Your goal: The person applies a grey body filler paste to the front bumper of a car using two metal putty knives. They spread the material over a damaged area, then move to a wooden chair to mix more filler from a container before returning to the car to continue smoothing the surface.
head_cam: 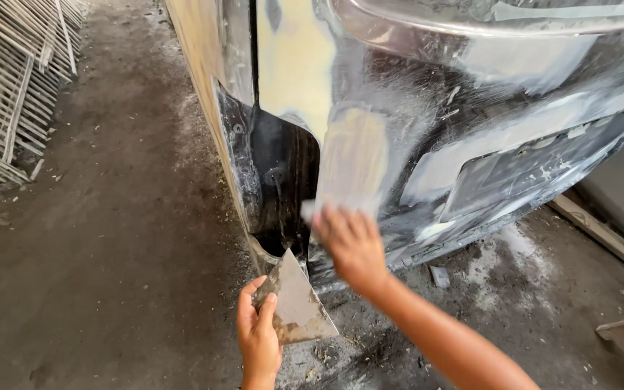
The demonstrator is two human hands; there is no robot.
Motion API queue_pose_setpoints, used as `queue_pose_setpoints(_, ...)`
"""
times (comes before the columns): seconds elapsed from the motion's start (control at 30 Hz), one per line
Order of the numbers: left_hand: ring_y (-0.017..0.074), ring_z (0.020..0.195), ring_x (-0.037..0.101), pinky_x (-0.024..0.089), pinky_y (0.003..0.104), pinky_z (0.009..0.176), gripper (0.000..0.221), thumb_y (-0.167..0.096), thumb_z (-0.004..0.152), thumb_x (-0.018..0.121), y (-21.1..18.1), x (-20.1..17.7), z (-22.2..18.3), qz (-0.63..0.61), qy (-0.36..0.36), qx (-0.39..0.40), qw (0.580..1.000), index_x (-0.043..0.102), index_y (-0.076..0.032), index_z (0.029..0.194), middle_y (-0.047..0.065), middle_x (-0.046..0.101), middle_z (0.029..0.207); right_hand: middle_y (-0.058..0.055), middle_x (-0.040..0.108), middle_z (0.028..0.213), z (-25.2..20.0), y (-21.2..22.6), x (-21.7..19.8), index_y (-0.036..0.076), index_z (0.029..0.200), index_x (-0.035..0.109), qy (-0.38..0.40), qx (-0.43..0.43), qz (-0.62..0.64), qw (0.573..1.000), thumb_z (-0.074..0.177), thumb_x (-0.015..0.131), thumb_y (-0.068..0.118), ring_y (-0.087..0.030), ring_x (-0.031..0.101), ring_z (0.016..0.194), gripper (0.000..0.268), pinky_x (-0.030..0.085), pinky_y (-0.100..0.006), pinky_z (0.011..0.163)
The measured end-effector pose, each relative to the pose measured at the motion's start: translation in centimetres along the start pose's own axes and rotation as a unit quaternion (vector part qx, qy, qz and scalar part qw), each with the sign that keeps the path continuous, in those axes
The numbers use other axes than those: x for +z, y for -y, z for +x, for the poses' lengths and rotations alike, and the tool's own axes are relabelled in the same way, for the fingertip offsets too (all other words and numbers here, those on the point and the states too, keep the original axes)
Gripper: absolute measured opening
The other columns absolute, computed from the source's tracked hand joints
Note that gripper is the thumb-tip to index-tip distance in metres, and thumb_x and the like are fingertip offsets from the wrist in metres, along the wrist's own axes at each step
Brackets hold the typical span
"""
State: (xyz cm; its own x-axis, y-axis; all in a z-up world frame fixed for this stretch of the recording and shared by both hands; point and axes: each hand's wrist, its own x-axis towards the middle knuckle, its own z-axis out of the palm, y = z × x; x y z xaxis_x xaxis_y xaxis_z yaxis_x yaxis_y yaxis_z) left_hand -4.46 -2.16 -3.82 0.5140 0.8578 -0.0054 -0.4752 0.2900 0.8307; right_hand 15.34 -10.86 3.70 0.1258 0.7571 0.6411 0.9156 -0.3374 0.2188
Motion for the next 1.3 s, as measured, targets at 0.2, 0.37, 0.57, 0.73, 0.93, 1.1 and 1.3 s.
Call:
queue_pose_setpoints(0.2, 0.0108, 0.087, 0.06, 0.05, 0.027, 0.076, 0.034, -0.001, 0.097, 0.057, 1.9, -1.6, 1.5, 0.013, -0.034, 0.006, 0.999, 0.057, -0.002, 0.131, 0.007, 0.066, 0.102, -0.016, 0.061, 0.146, -10.9, 0.9, 5.2, 0.009, 0.15, 0.058, 0.13, 0.269, 0.575, 0.762, 0.096, 0.051, 0.008, -0.029, 0.057, 0.133, 0.054, 0.047, -0.044, 0.11)
queue_pose_setpoints(0.37, 0.0134, 0.078, 0.053, 0.043, 0.029, 0.067, 0.03, -0.005, 0.104, 0.055, 3.7, 0.1, 2.2, 0.147, -0.001, 0.061, 0.987, 0.056, -0.001, 0.134, 0.009, 0.065, 0.103, -0.019, 0.068, 0.126, -10.0, 0.8, -2.7, -0.005, 0.142, 0.055, -0.037, 0.421, 0.794, 0.438, 0.096, 0.061, 0.014, -0.03, 0.064, 0.116, 0.05, 0.052, -0.044, 0.099)
queue_pose_setpoints(0.57, 0.0078, 0.08, 0.054, 0.045, 0.022, 0.067, 0.029, -0.007, 0.104, 0.052, 1.0, 5.0, 2.3, 0.171, 0.027, 0.174, 0.969, 0.051, -0.001, 0.132, 0.004, 0.063, 0.104, -0.011, 0.071, 0.116, -16.7, 3.2, -0.4, -0.006, 0.134, 0.063, 0.141, 0.438, 0.751, 0.474, 0.096, 0.064, 0.021, -0.02, 0.063, 0.11, 0.046, 0.049, -0.033, 0.097)
queue_pose_setpoints(0.73, 0.0075, 0.076, 0.053, 0.045, 0.021, 0.062, 0.029, -0.007, 0.103, 0.053, 1.5, 5.7, 2.1, 0.164, 0.033, 0.144, 0.975, 0.052, 0.0, 0.131, 0.005, 0.063, 0.104, -0.016, 0.067, 0.101, -18.6, -1.7, 0.0, -0.013, 0.117, 0.07, 0.086, 0.44, 0.645, 0.619, 0.104, 0.063, 0.02, -0.025, 0.061, 0.094, 0.036, 0.05, -0.037, 0.082)
queue_pose_setpoints(0.93, 0.0109, 0.078, 0.061, 0.051, 0.024, 0.065, 0.031, -0.009, 0.101, 0.051, 3.6, 8.0, 0.9, 0.172, 0.063, 0.086, 0.979, 0.051, -0.002, 0.132, 0.009, 0.067, 0.103, -0.014, 0.073, 0.113, -15.3, -2.3, -4.4, -0.002, 0.128, 0.062, -0.119, 0.507, 0.714, 0.467, 0.092, 0.063, 0.024, -0.026, 0.069, 0.103, 0.045, 0.054, -0.04, 0.09)
queue_pose_setpoints(1.1, 0.0136, 0.097, 0.063, 0.053, 0.029, 0.085, 0.034, -0.007, 0.101, 0.051, 4.6, 10.4, 1.4, 0.19, 0.088, 0.109, 0.972, 0.05, -0.001, 0.134, 0.009, 0.064, 0.115, -0.014, 0.076, 0.114, -23.5, -1.0, 1.6, -0.006, 0.125, 0.067, 0.015, 0.599, 0.68, 0.422, 0.089, 0.069, 0.019, -0.019, 0.069, 0.109, 0.043, 0.051, -0.032, 0.096)
queue_pose_setpoints(1.3, 0.0137, 0.093, 0.059, 0.051, 0.03, 0.083, 0.034, -0.009, 0.102, 0.054, 10.9, 16.6, 0.1, 0.19, 0.139, 0.055, 0.97, 0.051, -0.002, 0.135, 0.009, 0.064, 0.112, -0.013, 0.07, 0.095, -25.4, -8.5, -2.3, -0.006, 0.12, 0.059, -0.224, 0.613, 0.676, 0.343, 0.096, 0.069, 0.022, -0.026, 0.07, 0.079, 0.038, 0.057, -0.042, 0.067)
